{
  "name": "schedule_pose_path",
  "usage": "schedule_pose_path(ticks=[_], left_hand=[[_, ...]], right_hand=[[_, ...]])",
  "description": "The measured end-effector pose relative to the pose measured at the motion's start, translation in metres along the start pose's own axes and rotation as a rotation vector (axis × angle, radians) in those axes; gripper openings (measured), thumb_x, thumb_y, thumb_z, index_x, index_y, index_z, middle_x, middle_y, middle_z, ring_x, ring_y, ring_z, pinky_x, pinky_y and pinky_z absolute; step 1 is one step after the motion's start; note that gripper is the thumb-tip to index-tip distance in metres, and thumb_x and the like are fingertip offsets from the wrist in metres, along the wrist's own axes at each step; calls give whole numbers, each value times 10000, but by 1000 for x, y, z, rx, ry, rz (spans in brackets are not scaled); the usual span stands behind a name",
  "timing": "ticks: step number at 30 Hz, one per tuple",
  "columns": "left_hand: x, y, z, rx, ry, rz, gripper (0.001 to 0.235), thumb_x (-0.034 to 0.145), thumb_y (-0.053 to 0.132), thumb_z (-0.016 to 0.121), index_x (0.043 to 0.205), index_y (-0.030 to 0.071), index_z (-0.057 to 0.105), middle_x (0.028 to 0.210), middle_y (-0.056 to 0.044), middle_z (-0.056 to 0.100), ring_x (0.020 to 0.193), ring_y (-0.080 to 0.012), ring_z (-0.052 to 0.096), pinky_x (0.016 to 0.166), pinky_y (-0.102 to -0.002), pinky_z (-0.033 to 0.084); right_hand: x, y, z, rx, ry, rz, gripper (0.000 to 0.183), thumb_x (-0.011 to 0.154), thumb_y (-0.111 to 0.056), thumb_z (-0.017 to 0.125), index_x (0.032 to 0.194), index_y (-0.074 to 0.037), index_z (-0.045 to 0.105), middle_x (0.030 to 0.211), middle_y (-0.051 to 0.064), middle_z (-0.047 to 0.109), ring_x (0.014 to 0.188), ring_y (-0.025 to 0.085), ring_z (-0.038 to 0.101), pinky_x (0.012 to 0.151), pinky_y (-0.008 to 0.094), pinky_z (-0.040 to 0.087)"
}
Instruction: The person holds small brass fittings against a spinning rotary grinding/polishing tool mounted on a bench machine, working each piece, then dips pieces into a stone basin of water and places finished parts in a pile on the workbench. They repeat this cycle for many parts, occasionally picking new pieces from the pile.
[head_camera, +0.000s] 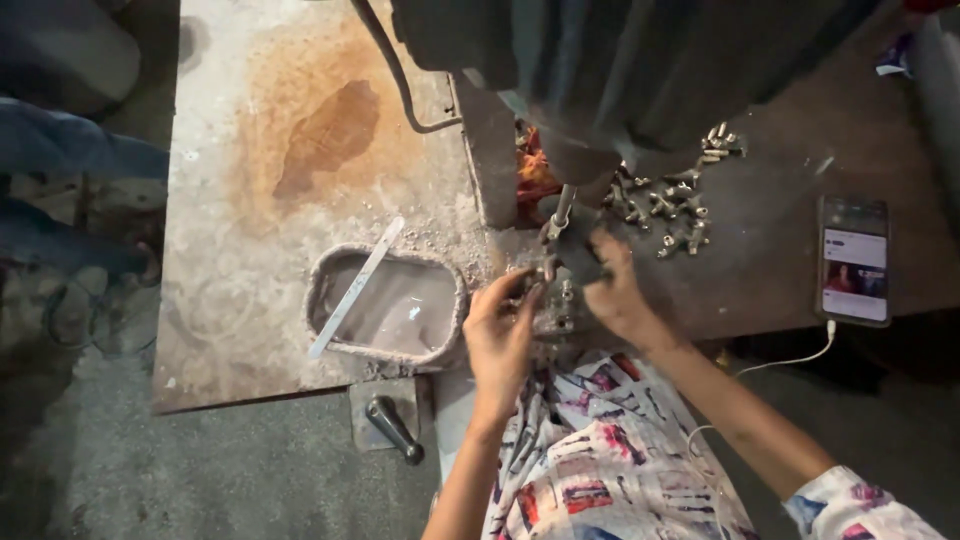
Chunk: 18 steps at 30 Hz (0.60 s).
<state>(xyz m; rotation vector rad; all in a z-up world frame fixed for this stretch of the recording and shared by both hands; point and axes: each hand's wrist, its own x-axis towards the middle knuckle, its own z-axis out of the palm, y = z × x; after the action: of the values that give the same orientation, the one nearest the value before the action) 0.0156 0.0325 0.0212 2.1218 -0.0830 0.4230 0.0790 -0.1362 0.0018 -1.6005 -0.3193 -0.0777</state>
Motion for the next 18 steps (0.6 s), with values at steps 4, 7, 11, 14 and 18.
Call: schedule_pose_path(ticks=[4, 7, 11, 14, 18], left_hand=[[-22, -4, -10, -718, 17, -449, 271, 929, 85, 724, 1196, 37, 731, 988, -26, 711, 885, -105, 654, 772, -238, 536], [-36, -4, -10, -761, 19, -474, 285, 947, 66, 720, 1226, 9, 721, 1013, -38, 718, 917, -84, 637, 793, -223, 516], [-40, -4, -5, -912, 53, -487, 322, 940, 48, 710, 1253, -7, 667, 1081, -55, 731, 993, -107, 672, 878, -247, 549], [-34, 3, -11, -878, 65, -528, 351, 922, 32, 723, 1263, 0, 649, 1079, -68, 727, 988, -104, 675, 866, -246, 556], [-39, 9, -17, -984, 68, -553, 385, 920, 12, 707, 1297, 16, 630, 1092, -74, 715, 985, -99, 667, 862, -237, 549]], right_hand=[[7, -20, -9, 126, -127, -22, 418, 886, 23, 466, 1265, -20, 639, 1070, 43, 714, 950, 118, 675, 885, 268, 566], [21, -23, -26, 124, -231, 158, 428, 862, 56, 482, 1245, -16, 657, 1045, 58, 726, 894, 125, 680, 827, 275, 577], [1, -24, -20, 0, -203, -57, 391, 902, 53, 477, 1252, -17, 635, 1079, 66, 705, 983, 137, 681, 918, 290, 561], [-7, 8, -6, -8, -63, 5, 321, 979, 0, 484, 1253, -9, 651, 978, 57, 712, 879, 117, 668, 796, 285, 563], [-2, -42, 5, 4, -123, -155, 388, 929, -38, 515, 1302, -10, 619, 1051, 51, 712, 935, 115, 665, 826, 281, 554]])
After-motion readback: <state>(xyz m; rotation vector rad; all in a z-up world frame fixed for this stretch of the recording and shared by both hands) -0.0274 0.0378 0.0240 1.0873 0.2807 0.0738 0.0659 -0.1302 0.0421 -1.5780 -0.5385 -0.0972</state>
